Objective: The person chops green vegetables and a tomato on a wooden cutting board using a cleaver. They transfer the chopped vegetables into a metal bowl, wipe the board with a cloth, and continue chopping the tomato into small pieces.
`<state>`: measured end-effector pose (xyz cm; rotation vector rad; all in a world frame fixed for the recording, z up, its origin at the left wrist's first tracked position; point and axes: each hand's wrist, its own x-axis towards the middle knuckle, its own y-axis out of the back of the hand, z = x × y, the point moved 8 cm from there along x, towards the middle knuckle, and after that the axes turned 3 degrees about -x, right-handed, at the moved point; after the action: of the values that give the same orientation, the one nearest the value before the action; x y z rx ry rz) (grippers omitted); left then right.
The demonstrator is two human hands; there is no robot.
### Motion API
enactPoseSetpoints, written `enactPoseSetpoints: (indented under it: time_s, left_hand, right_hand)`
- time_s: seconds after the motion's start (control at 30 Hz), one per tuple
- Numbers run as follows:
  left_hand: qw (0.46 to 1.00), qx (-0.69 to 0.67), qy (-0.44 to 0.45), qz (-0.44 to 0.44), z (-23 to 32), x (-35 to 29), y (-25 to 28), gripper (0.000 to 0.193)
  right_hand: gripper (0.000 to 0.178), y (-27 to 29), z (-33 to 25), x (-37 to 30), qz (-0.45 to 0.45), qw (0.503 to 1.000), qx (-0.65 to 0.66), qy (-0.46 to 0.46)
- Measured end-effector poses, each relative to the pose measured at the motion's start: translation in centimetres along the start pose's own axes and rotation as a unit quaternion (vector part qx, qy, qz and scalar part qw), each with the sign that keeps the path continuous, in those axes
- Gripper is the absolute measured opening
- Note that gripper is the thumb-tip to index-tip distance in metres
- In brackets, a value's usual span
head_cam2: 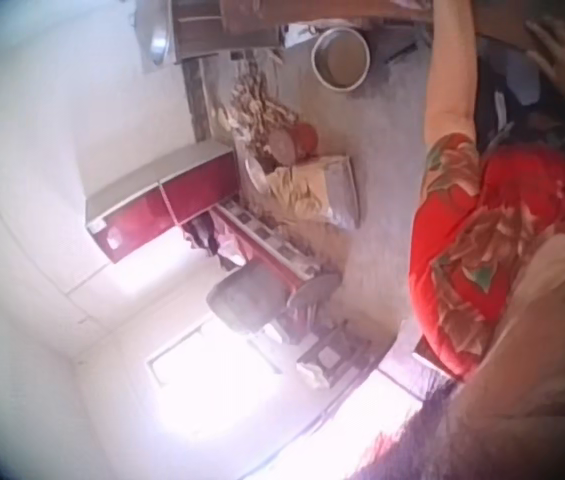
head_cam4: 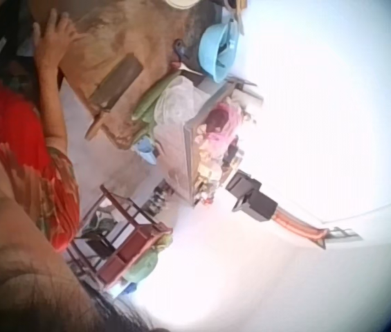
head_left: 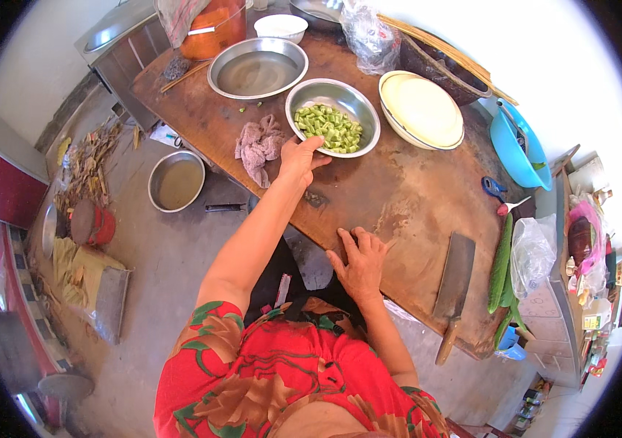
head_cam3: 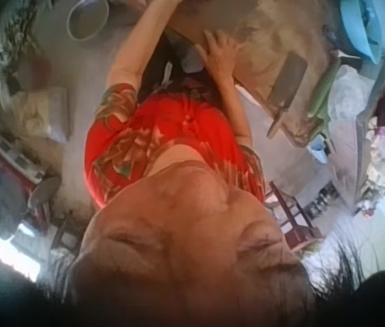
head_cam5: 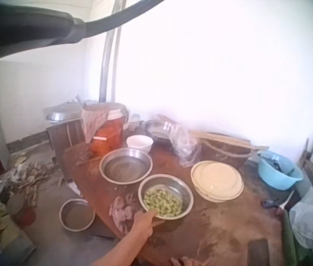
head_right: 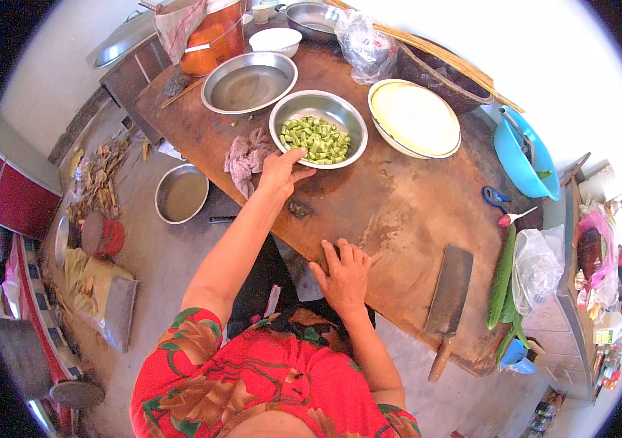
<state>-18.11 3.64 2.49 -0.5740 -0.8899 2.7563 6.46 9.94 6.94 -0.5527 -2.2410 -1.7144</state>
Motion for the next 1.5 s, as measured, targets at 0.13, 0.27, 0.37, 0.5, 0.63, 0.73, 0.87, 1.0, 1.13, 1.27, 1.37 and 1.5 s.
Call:
enactPoseSetpoints:
  time_s: [0.13, 0.27, 0.37, 0.5, 0.63, 0.73, 0.87, 1.0, 1.13, 1.27, 1.37, 1.5]
  left_hand:
    - [0.998, 0.009, -0.018, 0.052, -0.5, 1.6, 0.7, 0.034]
    - [0.998, 0.016, -0.047, 0.038, -0.5, 0.4, 0.2, 0.035]
    - [0.999, -0.003, -0.038, 0.025, -0.5, 0.0, 1.3, 0.036]
    - [0.998, 0.008, -0.046, 0.045, -0.4, 0.3, 2.2, 0.033]
    - [0.999, -0.007, -0.029, -0.024, -1.1, 1.1, 1.6, 0.047]
    - [0.995, -0.01, 0.01, -0.099, -2.1, 0.9, 0.3, 0.049]
    - [0.998, 0.04, -0.011, -0.057, -1.4, -0.5, 0.8, 0.049]
    - [0.914, 0.285, -0.289, 0.024, 4.6, -4.5, 2.7, 0.055]
    - [0.653, 0.604, -0.439, 0.126, 8.8, -5.8, 3.9, 0.063]
    - [0.625, 0.687, -0.356, 0.098, 7.8, -1.9, 6.9, 0.07]
    - [0.643, 0.669, -0.365, 0.077, 7.4, -0.8, 6.8, 0.064]
    - [0.657, 0.648, -0.384, 0.02, 7.2, 0.3, 5.7, 0.055]
  right_hand:
    - [0.05, -0.2, 0.1, -0.1, -0.004, 1.0, 0.0, 0.0]
    - [0.051, -0.4, 0.3, -0.2, -0.01, 1.0, 0.006, -0.006]
    - [0.051, -0.4, 0.4, -0.2, -0.012, 1.0, 0.009, -0.006]
    - [0.05, 0.1, 0.0, 0.1, 0.006, 1.0, 0.011, -0.005]
    - [0.051, -0.1, -0.1, 0.1, 0.001, 1.0, 0.008, -0.002]
    - [0.051, -0.3, 0.1, 0.1, -0.016, 1.0, 0.01, -0.003]
    - [0.051, -0.3, 0.1, 0.0, -0.014, 1.0, 0.008, -0.003]
    - [0.052, -0.4, 0.2, -0.1, -0.015, 1.0, 0.012, -0.005]
    - [0.053, -0.5, 0.2, -0.1, -0.014, 1.0, 0.01, -0.004]
    - [0.052, -0.5, 0.0, -0.1, -0.016, 1.0, 0.016, -0.001]
    - [0.051, -0.5, 0.1, -0.1, -0.015, 1.0, 0.018, -0.001]
    - [0.051, -0.3, 0.1, -0.1, -0.006, 1.0, 0.01, 0.0]
